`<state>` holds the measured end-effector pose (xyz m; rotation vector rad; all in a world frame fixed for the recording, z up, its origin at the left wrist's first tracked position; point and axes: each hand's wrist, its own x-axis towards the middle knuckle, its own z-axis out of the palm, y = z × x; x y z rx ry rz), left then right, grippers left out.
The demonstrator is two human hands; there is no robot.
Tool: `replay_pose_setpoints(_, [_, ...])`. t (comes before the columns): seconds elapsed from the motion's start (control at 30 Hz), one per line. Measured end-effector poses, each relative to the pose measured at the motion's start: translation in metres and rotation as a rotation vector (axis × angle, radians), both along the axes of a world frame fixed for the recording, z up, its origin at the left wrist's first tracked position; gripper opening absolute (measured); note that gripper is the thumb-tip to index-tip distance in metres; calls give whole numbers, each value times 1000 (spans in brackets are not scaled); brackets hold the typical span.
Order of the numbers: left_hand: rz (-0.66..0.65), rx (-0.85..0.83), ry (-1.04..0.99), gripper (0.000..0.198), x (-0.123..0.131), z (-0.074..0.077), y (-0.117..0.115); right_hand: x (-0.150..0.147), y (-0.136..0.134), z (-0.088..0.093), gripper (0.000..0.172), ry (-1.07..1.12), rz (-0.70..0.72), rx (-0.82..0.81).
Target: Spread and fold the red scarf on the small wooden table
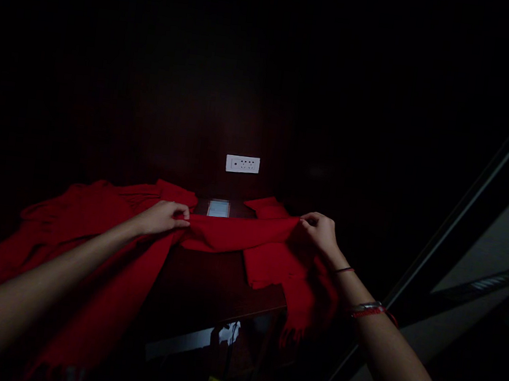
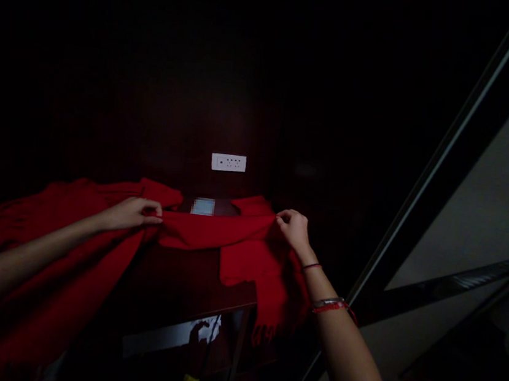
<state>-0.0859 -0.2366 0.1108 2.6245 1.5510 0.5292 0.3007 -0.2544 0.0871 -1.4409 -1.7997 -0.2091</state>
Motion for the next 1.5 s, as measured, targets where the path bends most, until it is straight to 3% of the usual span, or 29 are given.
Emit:
replay_pose_setpoints(0.33, [-10,-22,-113,25,-10,-6,-14,-1,-11,-6,15,84,58,16])
replay_pose_setpoints(0.53, [-87,71,-151,27,-13,-10,-26,6,-16,-7,20,-71,113,106])
replay_pose_setpoints(0.63, [-184,133,9,22,-11,-12,-36,9,-22,-6,19,-225,130,101])
replay_pose_setpoints(0.7, [-250,126,138,24,-6,-21,-47,10,-31,-9,20,-320,123,94])
replay_pose_setpoints(0.8, [-281,82,280,24,2,-48,-68,13,-49,-25,18,-403,80,80])
replay_pose_setpoints(0.9, [-314,57,298,22,6,-78,-85,18,-64,-50,18,-489,67,29])
replay_pose_setpoints(1.0, [-311,34,281,26,9,-91,-92,22,-72,-70,18,-568,71,-21])
replay_pose_setpoints(1.27, [-309,-126,379,11,13,-61,-89,23,-78,-76,14,-612,60,-63])
replay_pose_setpoints(1.5, [-421,-241,256,9,13,-56,-77,25,-79,-81,21,-589,74,-44])
